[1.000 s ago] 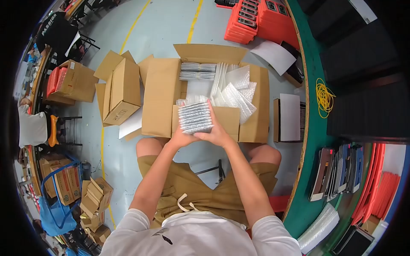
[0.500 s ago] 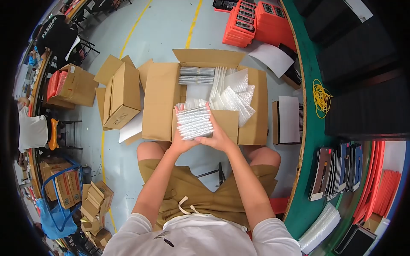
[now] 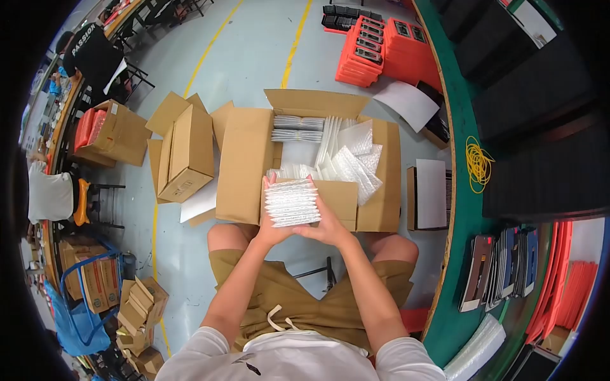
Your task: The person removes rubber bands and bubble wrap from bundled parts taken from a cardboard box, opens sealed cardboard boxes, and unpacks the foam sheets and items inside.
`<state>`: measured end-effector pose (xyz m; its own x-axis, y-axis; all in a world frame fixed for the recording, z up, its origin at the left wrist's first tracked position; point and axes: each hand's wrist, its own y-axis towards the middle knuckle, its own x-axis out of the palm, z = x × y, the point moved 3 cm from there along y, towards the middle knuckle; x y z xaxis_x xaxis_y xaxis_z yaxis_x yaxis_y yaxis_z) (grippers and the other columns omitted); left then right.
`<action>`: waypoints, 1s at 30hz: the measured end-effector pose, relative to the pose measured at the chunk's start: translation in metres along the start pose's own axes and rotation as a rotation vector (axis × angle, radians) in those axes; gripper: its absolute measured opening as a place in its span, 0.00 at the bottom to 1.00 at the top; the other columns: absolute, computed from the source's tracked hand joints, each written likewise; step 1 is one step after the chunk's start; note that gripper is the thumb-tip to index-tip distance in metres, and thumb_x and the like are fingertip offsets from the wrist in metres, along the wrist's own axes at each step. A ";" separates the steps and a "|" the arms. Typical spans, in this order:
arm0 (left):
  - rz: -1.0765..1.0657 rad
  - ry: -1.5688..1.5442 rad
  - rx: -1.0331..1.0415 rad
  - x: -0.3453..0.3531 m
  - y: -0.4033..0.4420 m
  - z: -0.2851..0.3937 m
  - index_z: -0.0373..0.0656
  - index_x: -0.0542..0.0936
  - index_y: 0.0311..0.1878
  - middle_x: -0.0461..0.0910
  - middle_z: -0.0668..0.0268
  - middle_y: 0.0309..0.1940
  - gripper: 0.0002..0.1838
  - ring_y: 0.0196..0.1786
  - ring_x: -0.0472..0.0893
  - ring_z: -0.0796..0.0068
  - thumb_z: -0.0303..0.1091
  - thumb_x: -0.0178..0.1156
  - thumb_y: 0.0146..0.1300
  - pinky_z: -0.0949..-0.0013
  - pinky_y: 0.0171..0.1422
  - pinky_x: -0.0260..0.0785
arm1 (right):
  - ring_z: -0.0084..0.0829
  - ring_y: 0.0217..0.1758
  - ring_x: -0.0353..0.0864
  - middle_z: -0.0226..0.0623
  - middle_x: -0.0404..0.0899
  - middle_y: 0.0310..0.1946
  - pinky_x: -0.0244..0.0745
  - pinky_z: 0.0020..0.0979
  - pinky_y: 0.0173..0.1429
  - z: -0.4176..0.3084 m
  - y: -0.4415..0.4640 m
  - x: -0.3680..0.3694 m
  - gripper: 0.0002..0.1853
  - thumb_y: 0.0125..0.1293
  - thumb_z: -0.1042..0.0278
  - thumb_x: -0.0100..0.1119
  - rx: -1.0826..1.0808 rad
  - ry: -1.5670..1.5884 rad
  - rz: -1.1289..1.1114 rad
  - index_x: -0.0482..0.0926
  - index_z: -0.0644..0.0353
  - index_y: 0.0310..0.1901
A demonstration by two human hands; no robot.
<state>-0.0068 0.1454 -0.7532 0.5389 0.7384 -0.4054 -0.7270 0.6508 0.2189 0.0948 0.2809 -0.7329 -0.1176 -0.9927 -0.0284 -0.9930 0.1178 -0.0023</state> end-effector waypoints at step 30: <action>-0.206 -0.177 -0.088 0.034 -0.020 -0.083 0.37 0.44 0.78 0.66 0.53 0.67 0.76 0.69 0.67 0.57 0.47 0.86 0.30 0.57 0.78 0.54 | 0.31 0.67 0.69 0.37 0.71 0.63 0.64 0.34 0.71 -0.007 0.030 -0.007 0.45 0.44 0.70 0.81 -0.039 0.090 -0.006 0.67 0.61 0.66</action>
<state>-0.0093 0.1430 -0.8450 0.7398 0.6163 -0.2700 -0.6240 0.7785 0.0672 0.0655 0.2909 -0.7262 -0.1102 -0.9920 0.0610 -0.9930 0.1126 0.0366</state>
